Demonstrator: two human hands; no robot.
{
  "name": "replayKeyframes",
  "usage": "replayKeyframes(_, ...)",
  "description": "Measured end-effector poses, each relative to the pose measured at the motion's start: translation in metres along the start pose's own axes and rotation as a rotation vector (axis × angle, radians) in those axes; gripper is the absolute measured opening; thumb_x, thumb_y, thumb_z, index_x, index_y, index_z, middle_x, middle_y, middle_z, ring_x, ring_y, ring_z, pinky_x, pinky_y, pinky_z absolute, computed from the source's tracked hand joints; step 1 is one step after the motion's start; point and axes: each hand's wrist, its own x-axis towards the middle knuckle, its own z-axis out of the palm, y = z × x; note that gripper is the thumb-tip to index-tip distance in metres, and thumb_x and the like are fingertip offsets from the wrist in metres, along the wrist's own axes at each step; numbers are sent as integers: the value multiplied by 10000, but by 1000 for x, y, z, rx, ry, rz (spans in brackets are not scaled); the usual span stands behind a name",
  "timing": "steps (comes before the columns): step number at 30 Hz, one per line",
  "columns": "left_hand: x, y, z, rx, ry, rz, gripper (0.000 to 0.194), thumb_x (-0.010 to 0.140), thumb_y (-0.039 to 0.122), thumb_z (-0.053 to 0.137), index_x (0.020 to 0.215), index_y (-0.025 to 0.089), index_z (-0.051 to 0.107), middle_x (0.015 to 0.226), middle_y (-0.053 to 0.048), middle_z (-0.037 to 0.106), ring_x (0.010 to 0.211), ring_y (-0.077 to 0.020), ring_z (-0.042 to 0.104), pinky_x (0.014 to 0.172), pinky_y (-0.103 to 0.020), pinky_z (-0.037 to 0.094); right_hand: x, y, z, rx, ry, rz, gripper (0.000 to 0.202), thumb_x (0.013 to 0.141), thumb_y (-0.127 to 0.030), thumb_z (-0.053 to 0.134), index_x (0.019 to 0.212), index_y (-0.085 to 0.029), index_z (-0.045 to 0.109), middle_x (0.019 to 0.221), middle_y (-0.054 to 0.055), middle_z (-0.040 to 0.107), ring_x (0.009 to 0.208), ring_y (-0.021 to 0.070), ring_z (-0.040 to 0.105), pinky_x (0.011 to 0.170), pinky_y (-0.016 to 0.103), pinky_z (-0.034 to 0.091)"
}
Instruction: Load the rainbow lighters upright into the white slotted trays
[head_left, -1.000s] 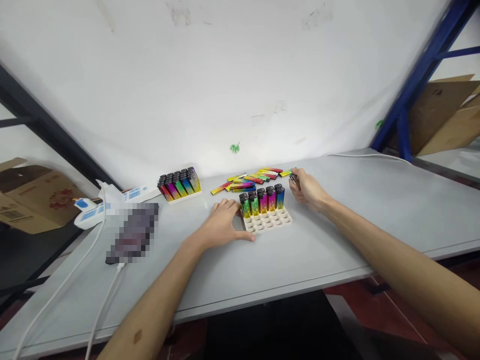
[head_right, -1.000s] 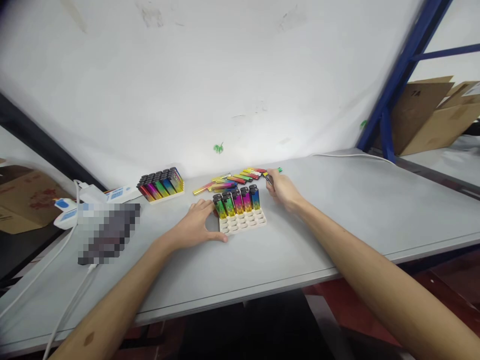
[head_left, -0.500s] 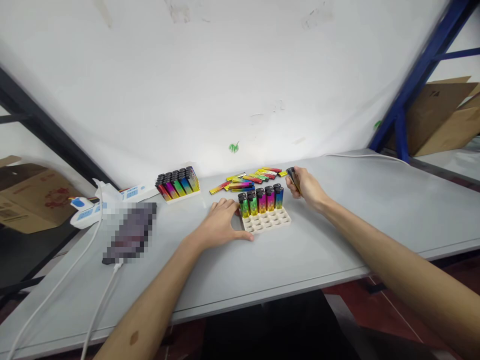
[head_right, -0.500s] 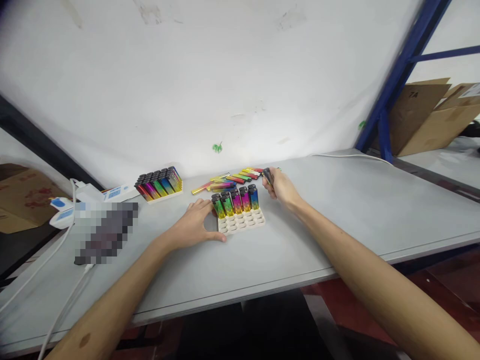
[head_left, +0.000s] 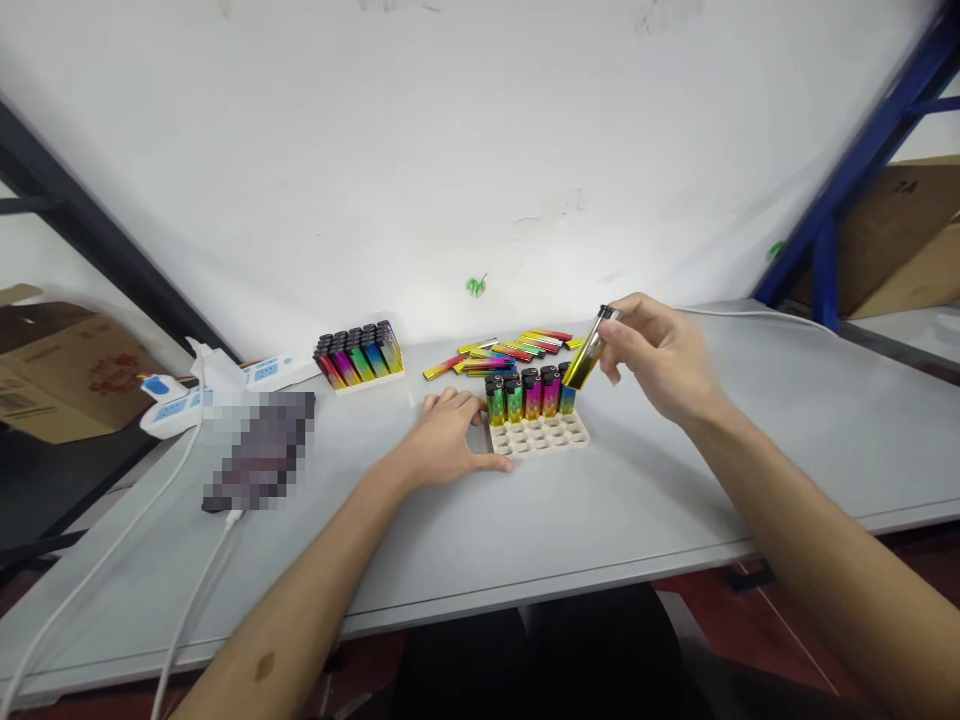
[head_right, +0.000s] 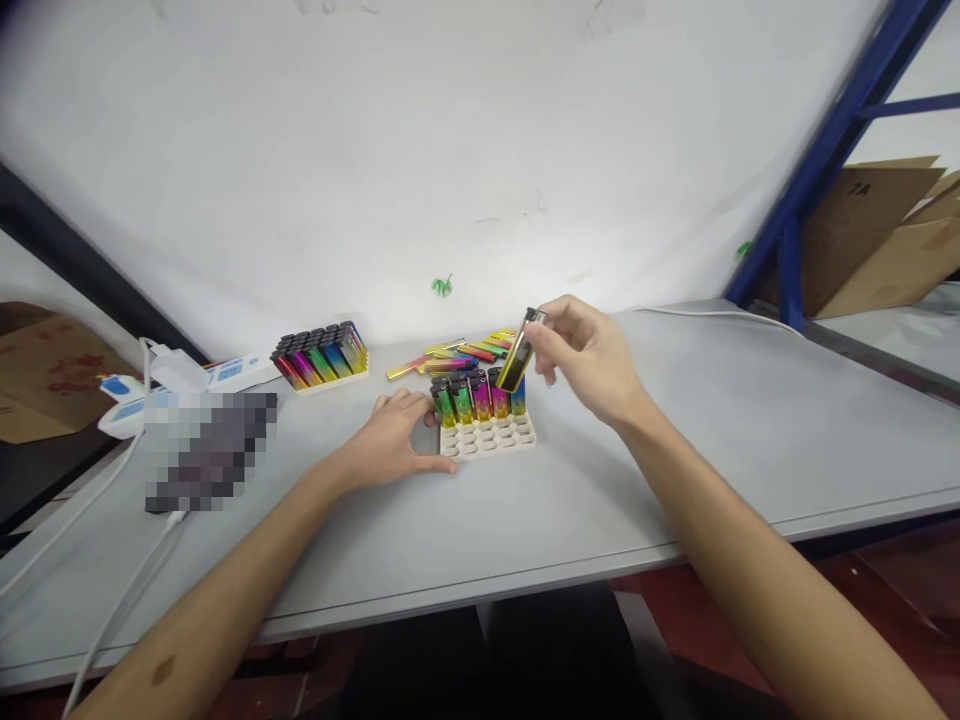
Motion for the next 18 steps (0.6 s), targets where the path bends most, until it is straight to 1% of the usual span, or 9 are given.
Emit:
replayKeyframes(3, 0, 1, 1, -3, 5, 4, 598, 698, 779, 645, 869, 221, 512, 995, -66, 623, 997, -299, 524, 894, -428, 359, -13, -5, 18, -66, -68, -49, 368, 813, -543, 710, 970, -239, 574, 774, 23, 632, 603, 161, 593, 561, 321, 500)
replayKeyframes(5, 0, 2, 1, 1, 9, 12, 589, 710, 772, 641, 871, 221, 509, 985, -62, 617, 988, -294, 522, 892, -430, 357, -21, -3, 31, -188, -146, -118, 341, 826, -504, 714, 1013, -242, 600, 806, 32, 665, 638, 174, 619, 612, 331, 524)
replayKeyframes(7, 0, 2, 1, 14, 12, 18, 587, 711, 770, 643, 855, 219, 499, 959, -57, 604, 967, -288, 520, 884, -432, 357, -28, 2, 42, -338, -230, -190, 290, 852, -462, 701, 1033, -250, 624, 782, 24, 677, 641, 173, 621, 644, 324, 522)
replayKeyframes(10, 0, 3, 1, 26, 13, 11, 597, 692, 777, 655, 823, 220, 483, 922, -46, 587, 931, -280, 518, 865, -428, 358, -34, 12, 52, -500, -317, -265, 214, 884, -398, 681, 1040, -257, 641, 750, 8, 679, 617, 156, 610, 623, 289, 489)
replayKeyframes(14, 0, 3, 1, 25, 4, 10, 565, 717, 749, 648, 837, 219, 492, 917, -43, 581, 931, -276, 516, 859, -428, 355, -36, 20, 59, -569, -337, -312, 192, 920, -362, 644, 1076, -251, 646, 793, 11, 697, 604, 137, 607, 591, 256, 450)
replayKeyframes(18, 0, 4, 0, 20, 2, 12, 554, 720, 738, 653, 850, 219, 510, 925, -45, 583, 944, -282, 515, 867, -431, 349, -36, 19, 60, -584, -355, -357, 210, 951, -360, 600, 1103, -232, 665, 829, 24, 719, 623, 134, 618, 589, 249, 441)
